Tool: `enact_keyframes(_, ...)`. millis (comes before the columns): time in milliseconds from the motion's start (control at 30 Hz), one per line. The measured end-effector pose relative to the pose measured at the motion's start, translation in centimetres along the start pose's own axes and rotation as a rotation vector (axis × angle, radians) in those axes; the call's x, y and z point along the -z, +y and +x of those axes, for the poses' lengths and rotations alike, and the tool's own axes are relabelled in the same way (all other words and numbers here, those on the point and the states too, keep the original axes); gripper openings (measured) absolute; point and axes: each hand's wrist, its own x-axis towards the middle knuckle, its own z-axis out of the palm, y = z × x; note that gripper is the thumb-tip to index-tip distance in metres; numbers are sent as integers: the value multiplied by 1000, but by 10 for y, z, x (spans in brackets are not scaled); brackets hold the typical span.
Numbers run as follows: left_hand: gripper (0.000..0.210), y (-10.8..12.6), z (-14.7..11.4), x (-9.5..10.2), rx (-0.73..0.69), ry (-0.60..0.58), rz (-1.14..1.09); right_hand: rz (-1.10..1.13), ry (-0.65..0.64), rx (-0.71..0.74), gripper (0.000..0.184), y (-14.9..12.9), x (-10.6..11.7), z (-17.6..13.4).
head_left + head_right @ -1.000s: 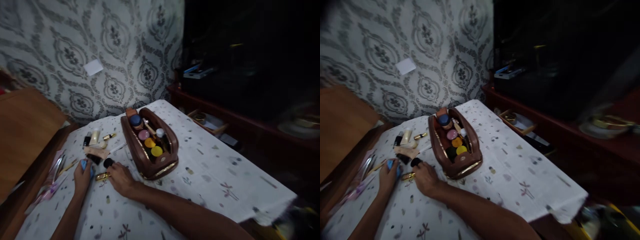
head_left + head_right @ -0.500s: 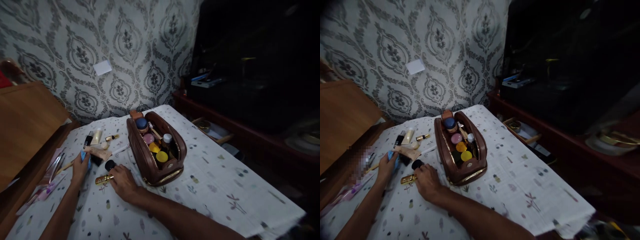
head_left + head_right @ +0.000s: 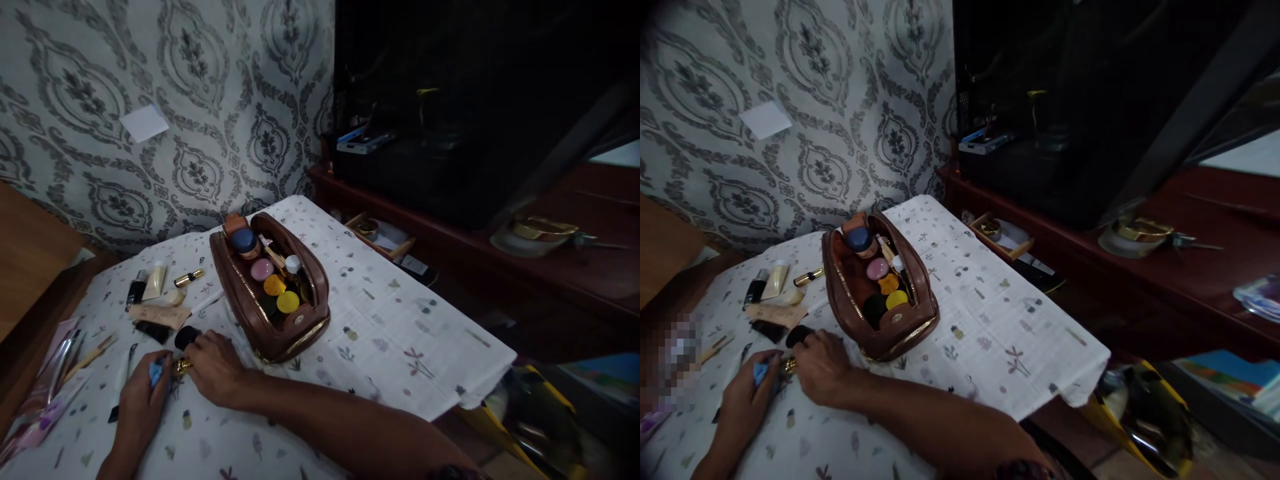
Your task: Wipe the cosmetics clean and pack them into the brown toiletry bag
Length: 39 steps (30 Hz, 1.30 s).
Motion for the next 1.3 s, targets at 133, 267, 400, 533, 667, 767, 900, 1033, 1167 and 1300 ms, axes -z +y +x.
enact_keyframes(133,35,0,9,-1,95,-3,47,5,-4,3,18,-1,4,-1)
enact_keyframes(267,37,3,16,2,168,44,36,11,-2,8,17,-1,5,-1)
enact_keyframes(400,36,1,19,4,211,68,53,11,14,-2,15,0,1,0)
enact_keyframes(533,32,-8,21,3,179,82,62,20,33,4,16,2,-4,2)
enact_keyframes(667,30,-18,29,2,111,102,69,64,19,-29,15,3,-10,4)
enact_keyframes(767,32,-29,42,6,98,129,101,85,14,-49,14,4,-14,6)
enact_keyframes(900,32,-49,73,13,232,57,272,110,27,-43,14,5,-18,6)
enact_keyframes(1033,29,-72,111,16,370,72,352,142,54,-39,16,6,-20,5)
enact_keyframes(1167,31,-90,141,12,521,70,383,159,81,-36,17,7,-22,4)
enact_keyframes(1300,38,-101,158,7,611,34,373,149,95,-34,16,8,-24,5)
